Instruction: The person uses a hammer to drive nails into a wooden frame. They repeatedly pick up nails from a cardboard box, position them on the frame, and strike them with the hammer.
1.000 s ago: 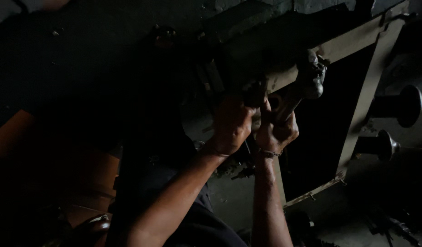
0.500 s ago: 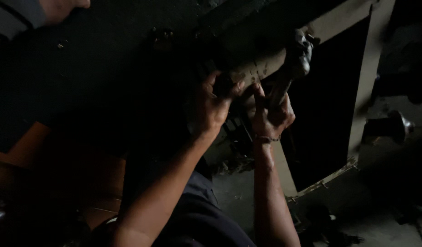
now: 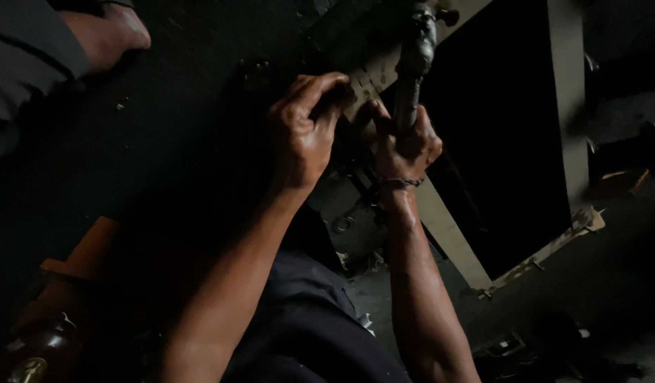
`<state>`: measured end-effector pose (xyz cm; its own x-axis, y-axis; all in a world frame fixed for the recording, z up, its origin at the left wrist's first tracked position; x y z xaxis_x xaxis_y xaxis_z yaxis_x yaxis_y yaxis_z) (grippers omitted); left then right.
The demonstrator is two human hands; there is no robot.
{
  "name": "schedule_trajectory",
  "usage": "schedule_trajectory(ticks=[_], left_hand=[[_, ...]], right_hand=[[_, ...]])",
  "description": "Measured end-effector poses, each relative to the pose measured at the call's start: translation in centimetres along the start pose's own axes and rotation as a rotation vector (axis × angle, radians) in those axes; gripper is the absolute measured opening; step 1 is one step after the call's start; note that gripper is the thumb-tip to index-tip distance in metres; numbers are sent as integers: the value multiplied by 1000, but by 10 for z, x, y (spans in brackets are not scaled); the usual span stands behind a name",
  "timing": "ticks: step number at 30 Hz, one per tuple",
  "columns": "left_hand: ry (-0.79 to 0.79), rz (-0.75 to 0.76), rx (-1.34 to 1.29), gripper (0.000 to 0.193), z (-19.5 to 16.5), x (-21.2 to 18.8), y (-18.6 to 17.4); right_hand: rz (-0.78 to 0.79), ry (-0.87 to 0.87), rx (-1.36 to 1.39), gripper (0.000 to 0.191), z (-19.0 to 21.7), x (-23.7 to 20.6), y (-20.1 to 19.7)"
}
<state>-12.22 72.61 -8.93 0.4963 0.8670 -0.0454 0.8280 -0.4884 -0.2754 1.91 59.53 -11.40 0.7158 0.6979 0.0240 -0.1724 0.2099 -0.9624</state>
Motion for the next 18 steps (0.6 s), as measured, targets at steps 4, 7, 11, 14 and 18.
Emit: schedule_trajectory(ticks=[4, 7, 11, 14, 18], left_hand=[[-48, 12, -21, 31, 8, 6, 7], [-63, 27, -99, 29, 12, 4, 6], [-32, 45, -97, 30, 16, 8, 8], [-42, 91, -54, 36, 18, 11, 10], [13, 115, -48, 36, 17, 12, 9]], right_hand=[[-4, 14, -8, 53, -1, -2, 1], [-7, 84, 20, 54, -5, -3, 4], [-17, 29, 100, 42, -4, -3, 5], [-7, 32, 84, 48, -4, -2, 5], [-24, 42, 66, 50, -3, -2, 4]])
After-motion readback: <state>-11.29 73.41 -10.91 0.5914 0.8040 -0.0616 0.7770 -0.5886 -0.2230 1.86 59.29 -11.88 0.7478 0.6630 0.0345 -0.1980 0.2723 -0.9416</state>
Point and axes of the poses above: each hand's wrist, its own x-axis towards the middle knuckle, its own y-axis out of the palm, z = x × y, the point moved 3 cm from there along x, towards the middle knuckle, and after that the axes turned 3 degrees about z, right-handed, at the moved point
